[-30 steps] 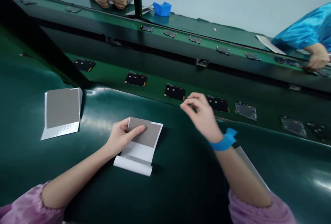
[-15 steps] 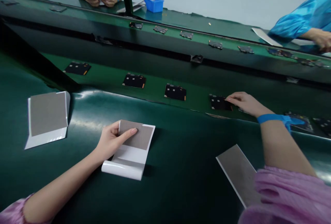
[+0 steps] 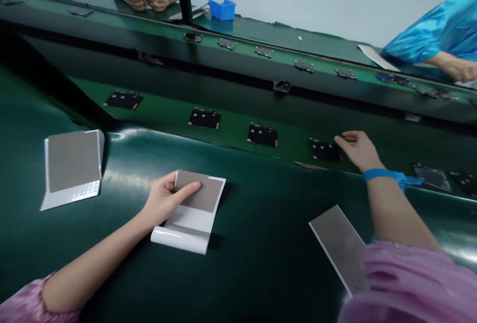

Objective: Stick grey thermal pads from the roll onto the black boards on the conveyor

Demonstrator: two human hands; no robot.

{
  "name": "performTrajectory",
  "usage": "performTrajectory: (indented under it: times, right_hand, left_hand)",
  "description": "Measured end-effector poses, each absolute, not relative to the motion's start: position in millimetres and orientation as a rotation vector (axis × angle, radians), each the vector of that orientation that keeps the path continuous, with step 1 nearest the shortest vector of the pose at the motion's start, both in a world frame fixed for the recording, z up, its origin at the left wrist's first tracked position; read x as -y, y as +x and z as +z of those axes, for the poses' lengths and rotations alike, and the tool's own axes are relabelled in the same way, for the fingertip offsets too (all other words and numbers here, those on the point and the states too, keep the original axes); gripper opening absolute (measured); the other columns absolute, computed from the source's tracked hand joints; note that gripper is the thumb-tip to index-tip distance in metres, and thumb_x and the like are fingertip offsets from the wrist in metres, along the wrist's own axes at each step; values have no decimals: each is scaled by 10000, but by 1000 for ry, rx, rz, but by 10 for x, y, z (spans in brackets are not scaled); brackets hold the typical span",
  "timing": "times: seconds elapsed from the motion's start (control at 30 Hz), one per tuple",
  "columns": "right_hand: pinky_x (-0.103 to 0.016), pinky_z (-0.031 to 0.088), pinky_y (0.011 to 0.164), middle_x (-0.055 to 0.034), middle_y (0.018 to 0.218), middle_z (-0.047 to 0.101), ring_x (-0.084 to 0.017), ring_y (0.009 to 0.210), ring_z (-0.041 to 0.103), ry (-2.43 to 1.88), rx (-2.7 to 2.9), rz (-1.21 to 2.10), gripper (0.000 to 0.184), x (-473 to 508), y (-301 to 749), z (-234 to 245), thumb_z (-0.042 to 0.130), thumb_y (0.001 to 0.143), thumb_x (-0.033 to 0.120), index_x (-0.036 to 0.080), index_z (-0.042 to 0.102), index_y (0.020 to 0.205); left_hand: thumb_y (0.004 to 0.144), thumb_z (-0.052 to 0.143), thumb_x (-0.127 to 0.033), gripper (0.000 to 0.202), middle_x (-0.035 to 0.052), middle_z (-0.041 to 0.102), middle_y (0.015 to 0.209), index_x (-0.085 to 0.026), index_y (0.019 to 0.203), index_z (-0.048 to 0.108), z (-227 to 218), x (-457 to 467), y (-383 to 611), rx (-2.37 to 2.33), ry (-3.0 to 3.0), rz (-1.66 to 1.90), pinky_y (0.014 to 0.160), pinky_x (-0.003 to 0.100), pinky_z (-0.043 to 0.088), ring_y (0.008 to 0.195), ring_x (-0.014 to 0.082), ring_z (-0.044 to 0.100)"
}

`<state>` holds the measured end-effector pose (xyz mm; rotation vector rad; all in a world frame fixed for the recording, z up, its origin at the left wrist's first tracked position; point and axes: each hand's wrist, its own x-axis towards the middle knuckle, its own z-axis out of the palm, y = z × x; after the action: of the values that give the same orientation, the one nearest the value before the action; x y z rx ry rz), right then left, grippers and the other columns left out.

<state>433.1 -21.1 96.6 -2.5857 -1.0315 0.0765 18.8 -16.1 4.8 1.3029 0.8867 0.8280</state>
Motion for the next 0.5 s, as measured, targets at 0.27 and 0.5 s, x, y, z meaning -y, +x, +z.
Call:
performTrajectory:
  times: [0.27, 0.5]
  right_hand:
    - [-369, 481, 683, -64, 904, 557, -258, 822, 560, -1669, 1859, 342, 209, 504, 2589, 615, 554, 880, 403, 232, 608, 773]
    - [-362, 516, 687, -66, 946, 506, -237, 836, 567, -1477, 1906, 436, 218, 479, 2116, 568, 565, 950, 393, 224, 631, 829]
  left_hand:
    - [788, 680, -381, 237, 39, 648, 758, -147, 817, 667, 27, 163, 182, -855, 1269, 835, 555, 198, 450, 684, 141, 601]
    - [794, 678, -381, 250, 33, 634, 742, -136, 843, 669, 15, 171, 190, -814, 1252, 826, 560, 208, 438, 674, 138, 586]
